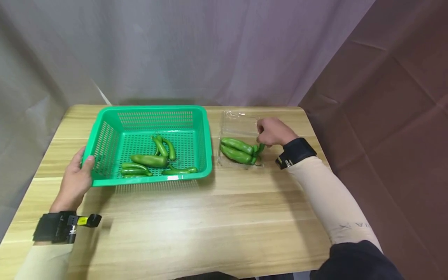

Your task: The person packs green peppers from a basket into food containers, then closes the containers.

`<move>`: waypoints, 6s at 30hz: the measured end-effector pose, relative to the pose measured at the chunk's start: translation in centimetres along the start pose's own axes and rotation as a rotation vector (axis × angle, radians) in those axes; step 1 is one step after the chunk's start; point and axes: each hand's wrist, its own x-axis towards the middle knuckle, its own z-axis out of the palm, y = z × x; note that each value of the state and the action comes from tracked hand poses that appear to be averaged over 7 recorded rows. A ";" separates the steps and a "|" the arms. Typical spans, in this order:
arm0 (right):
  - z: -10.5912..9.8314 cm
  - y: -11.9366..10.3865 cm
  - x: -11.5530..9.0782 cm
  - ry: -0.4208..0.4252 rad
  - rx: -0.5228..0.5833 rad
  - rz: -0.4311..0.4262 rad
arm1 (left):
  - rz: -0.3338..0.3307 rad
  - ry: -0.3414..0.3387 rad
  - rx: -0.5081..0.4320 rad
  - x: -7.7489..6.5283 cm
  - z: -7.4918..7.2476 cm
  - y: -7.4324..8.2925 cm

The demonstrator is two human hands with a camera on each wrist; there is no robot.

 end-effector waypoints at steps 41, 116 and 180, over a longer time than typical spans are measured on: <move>5.2 1.8 -5.0 0.199 -0.096 -0.149 | -0.004 0.005 0.017 0.2 -0.3 -0.1; 7.0 3.6 -0.5 0.015 -0.068 0.079 | -0.007 0.008 -0.003 0.3 -0.3 0.0; 5.2 -21.8 8.1 -0.208 -0.313 -0.432 | 0.009 0.020 -0.032 0.1 0.0 0.3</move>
